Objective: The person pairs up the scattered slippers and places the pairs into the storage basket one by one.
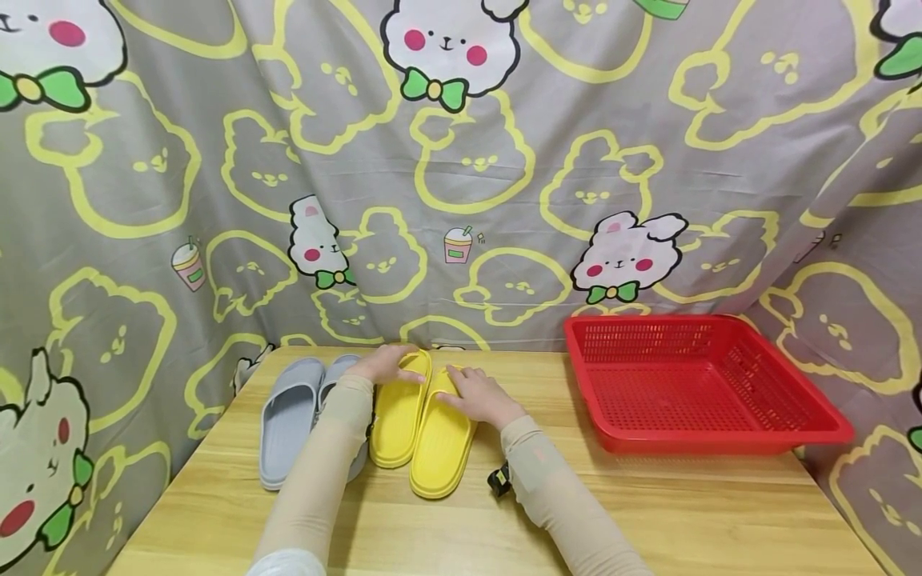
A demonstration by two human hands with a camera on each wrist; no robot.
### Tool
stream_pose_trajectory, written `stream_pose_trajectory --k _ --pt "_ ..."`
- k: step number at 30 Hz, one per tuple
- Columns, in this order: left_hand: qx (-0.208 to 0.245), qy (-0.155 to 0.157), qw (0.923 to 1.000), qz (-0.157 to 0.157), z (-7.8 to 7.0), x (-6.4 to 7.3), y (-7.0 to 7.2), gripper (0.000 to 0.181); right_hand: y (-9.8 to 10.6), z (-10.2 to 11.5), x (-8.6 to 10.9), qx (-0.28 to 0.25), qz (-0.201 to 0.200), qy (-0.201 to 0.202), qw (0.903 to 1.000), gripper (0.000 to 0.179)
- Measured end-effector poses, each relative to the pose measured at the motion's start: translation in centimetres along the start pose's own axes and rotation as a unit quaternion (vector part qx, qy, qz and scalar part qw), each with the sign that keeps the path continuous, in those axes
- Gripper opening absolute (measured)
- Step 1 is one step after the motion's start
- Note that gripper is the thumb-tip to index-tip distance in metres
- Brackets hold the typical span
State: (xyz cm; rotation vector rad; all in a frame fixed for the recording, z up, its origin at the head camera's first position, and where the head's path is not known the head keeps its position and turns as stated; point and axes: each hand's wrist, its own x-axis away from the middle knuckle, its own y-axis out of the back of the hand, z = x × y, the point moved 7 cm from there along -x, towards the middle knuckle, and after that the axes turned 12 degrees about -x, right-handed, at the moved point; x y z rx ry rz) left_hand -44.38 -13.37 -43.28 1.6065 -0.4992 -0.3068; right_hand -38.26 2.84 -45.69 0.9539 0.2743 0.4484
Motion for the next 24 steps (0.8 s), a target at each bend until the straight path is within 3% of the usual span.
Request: stream_pose_trajectory --k 10,24 --pt "-0.016 0.022 0.9996 0.001 -0.2 0.2 0.9 0.078 0.7 -0.3 0.4 0.01 -0.018 0.002 0.9998 0.075" --pt "-0.057 0.041 0.9972 -0.024 -0.6 1.4 3.6 0.085 2.0 -0.7 1.5 -0.036 -0.044 -0.011 0.9983 0.082"
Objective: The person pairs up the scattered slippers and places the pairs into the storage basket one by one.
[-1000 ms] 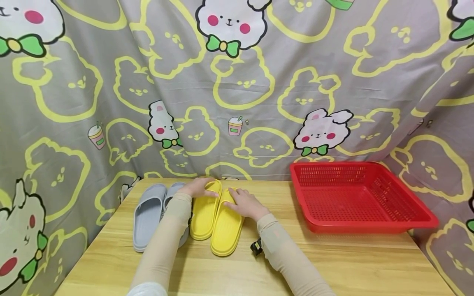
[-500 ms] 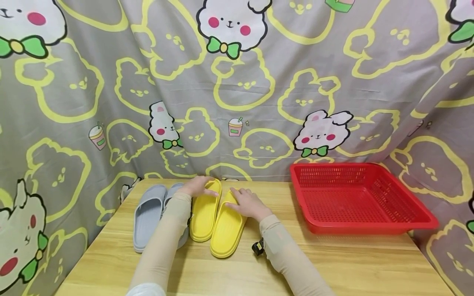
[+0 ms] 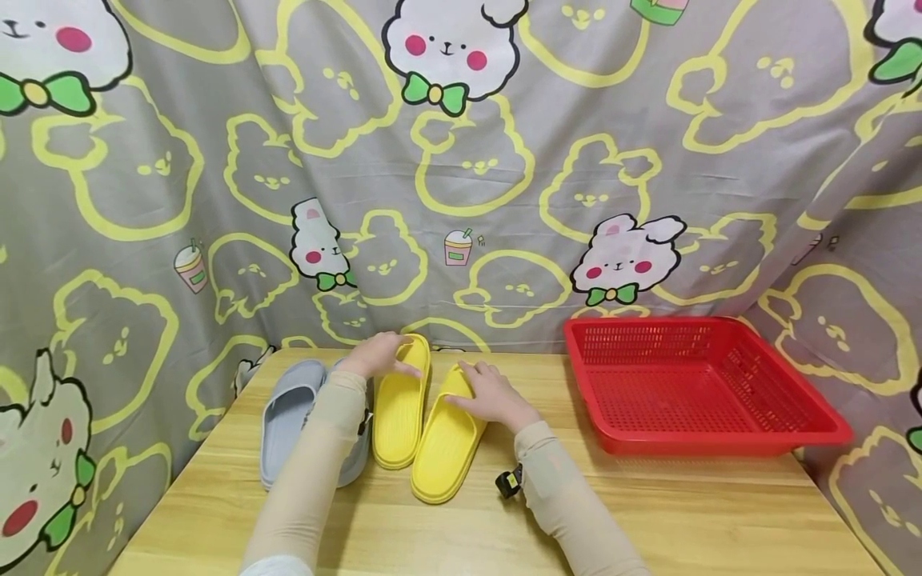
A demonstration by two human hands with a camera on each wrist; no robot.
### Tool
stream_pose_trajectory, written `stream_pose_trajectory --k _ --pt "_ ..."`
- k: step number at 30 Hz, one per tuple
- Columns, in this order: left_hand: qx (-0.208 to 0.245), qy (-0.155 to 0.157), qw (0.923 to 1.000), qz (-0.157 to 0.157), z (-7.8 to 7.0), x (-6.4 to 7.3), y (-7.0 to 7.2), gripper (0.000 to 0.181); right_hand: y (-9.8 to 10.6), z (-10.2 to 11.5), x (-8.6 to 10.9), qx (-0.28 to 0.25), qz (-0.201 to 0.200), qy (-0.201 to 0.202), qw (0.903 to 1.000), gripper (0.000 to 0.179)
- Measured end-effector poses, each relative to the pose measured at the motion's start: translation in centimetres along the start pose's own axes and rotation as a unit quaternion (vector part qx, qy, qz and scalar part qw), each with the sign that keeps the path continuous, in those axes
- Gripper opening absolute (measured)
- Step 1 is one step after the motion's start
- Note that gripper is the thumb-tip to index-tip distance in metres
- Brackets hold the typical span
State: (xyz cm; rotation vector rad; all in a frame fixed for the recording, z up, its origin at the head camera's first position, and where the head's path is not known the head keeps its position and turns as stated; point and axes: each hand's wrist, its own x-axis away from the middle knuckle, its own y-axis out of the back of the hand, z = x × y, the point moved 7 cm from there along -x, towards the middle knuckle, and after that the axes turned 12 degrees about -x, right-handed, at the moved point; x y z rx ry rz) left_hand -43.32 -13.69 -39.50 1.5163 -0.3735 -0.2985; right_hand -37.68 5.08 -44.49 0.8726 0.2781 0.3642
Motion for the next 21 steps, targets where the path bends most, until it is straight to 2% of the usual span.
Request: stream_pose_trajectory --k 6,13,21 --pt "-0.023 0.01 0.9993 -0.029 0.3 0.8 1.2 0.088 0.7 -0.2 0.4 -0.005 -0.014 0.005 0.9999 0.082" --pt "-0.025 0.025 0.9976 -0.06 0.4 2.0 2.9 0.092 1.7 -0.2 1.2 -0.021 -0.025 -0.007 0.9994 0.084" --pt "-0.035 0.041 0.9934 -0.102 0.5 3.1 3.7 0.091 2.6 -0.4 2.0 -0.045 -0.038 -0.025 0.998 0.086"
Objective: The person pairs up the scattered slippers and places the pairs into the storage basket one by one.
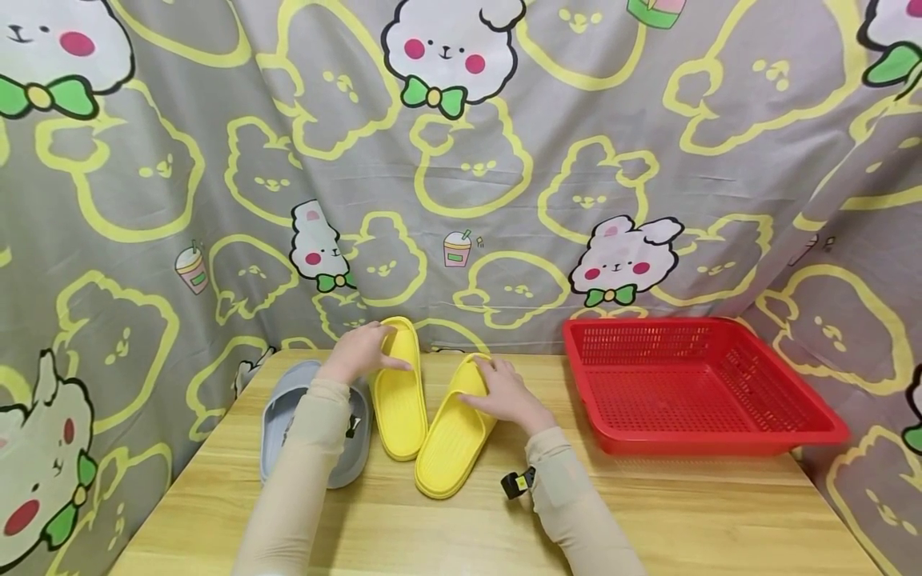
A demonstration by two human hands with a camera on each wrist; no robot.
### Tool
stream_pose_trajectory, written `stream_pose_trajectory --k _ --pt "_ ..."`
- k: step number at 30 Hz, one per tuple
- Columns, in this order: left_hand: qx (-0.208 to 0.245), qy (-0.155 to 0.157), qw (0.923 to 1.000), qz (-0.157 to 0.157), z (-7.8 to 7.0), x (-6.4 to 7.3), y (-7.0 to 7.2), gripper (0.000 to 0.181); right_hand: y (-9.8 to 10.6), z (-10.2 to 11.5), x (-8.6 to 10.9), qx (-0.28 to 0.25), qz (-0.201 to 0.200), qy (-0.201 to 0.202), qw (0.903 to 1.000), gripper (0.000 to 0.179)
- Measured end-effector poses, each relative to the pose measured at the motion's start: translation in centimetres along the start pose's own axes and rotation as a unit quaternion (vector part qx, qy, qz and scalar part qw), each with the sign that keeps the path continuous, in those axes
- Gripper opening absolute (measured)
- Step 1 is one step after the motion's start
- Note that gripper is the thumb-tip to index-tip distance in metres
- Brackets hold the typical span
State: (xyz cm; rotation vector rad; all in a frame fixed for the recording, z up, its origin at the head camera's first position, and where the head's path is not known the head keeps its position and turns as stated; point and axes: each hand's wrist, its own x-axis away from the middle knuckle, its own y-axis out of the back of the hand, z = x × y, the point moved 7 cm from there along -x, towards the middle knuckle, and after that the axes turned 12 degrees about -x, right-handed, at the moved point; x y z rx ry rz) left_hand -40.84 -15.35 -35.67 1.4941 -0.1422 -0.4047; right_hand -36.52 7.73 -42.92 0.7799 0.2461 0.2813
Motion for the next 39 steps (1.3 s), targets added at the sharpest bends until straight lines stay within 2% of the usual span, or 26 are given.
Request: stream_pose_trajectory --k 6,11,22,27,33,39 --pt "-0.005 0.028 0.9989 -0.037 0.3 0.9 0.8 0.091 0.3 -0.3 0.3 -0.022 -0.006 -0.007 0.9997 0.087" --pt "-0.003 0.051 0.9972 -0.055 0.9 1.6 1.0 0.092 0.6 -0.5 0.4 -0.029 -0.021 -0.002 0.9994 0.085" --pt "0.035 0.102 0.9923 -0.062 2.5 2.8 0.6 0.092 1.7 -0.5 1.0 -0.029 -0.07 0.011 0.997 0.078" --pt "0.042 0.12 0.9894 -0.07 2.7 3.6 0.5 0.089 2.1 -0.2 1.2 -0.017 -0.094 0.017 0.9953 0.078" --pt "0.061 0.152 0.9826 -0.088 2.8 4.7 0.7 0.084 2.3 -0.2 1.2 -0.015 -0.116 0.024 0.9929 0.077" --pt "0.078 0.178 0.9725 -0.129 3.0 5.5 0.5 0.083 2.6 -0.2 1.2 -0.026 -0.129 0.038 0.9906 0.074"
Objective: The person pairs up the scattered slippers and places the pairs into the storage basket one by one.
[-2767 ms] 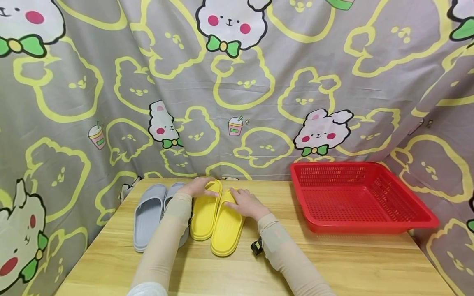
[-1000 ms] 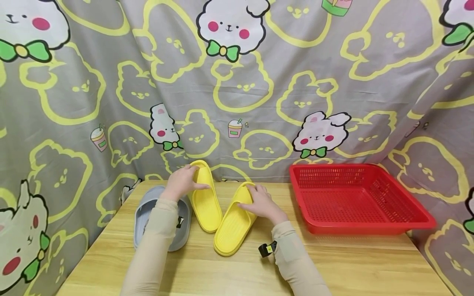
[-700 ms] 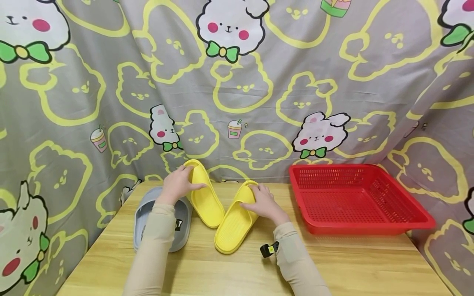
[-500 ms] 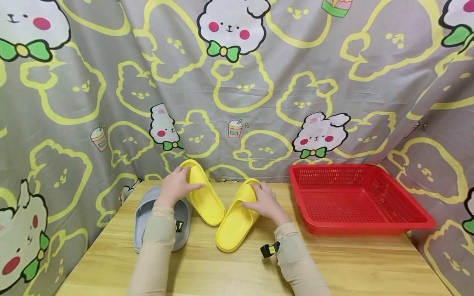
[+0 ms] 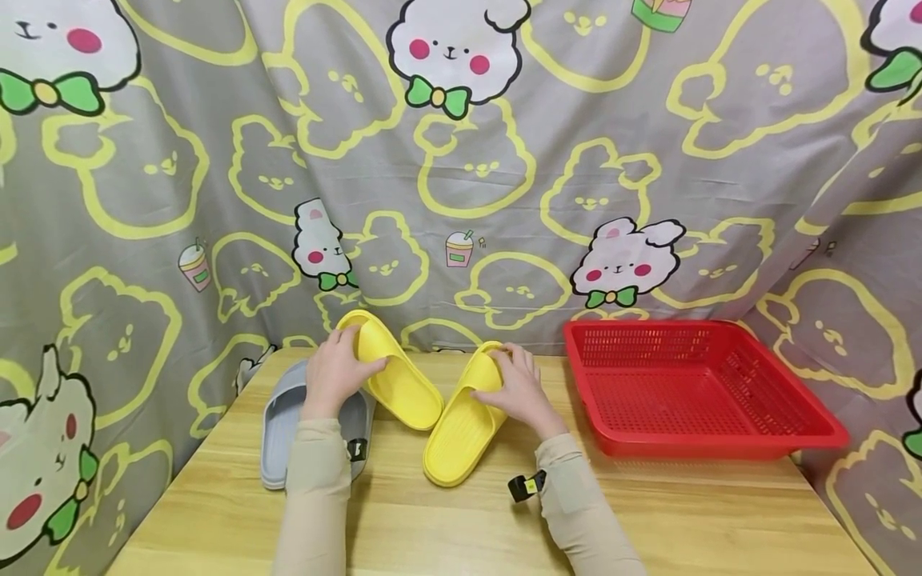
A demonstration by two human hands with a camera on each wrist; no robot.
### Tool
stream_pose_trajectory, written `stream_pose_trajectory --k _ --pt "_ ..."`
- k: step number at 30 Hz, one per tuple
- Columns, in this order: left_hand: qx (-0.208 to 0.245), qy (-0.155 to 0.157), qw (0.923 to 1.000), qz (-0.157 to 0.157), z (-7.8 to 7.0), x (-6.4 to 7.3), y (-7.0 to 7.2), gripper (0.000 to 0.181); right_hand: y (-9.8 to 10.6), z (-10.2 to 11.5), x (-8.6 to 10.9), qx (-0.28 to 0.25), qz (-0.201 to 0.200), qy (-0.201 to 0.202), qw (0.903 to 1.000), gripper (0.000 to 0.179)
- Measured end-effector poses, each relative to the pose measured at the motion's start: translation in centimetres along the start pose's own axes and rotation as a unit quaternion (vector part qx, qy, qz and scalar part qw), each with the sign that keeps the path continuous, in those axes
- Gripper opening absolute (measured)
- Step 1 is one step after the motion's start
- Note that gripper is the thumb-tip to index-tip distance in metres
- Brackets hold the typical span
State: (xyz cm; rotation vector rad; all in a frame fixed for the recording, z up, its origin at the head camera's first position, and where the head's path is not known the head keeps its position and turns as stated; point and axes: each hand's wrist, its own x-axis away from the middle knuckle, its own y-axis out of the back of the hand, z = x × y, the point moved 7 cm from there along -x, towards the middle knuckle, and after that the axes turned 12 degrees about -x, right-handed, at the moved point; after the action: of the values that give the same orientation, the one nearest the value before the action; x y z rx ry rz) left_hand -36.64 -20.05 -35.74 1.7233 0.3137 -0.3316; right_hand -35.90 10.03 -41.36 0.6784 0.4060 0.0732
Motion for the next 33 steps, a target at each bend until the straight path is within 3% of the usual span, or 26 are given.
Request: stream_pose_trajectory --k 7,17,28,33 --pt "0.012 0.011 0.997 -0.075 0.5 0.9 -0.1 0.083 0.0 -0.1 0.0 -0.003 0.002 0.005 1.0 0.073" --pt "0.063 0.012 0.9847 -0.162 1.0 1.5 -0.3 0.081 0.5 -0.4 0.0 -0.008 -0.005 0.001 1.0 0.077" --pt "0.094 0.011 0.9817 -0.165 0.5 1.4 -0.5 0.082 1.6 -0.3 -0.2 0.0 -0.024 -0.001 0.9997 0.083" --pt "0.101 0.026 0.9793 -0.173 0.6 1.6 -0.4 0.085 2.2 -0.3 -0.1 0.001 -0.04 0.001 0.9992 0.083"
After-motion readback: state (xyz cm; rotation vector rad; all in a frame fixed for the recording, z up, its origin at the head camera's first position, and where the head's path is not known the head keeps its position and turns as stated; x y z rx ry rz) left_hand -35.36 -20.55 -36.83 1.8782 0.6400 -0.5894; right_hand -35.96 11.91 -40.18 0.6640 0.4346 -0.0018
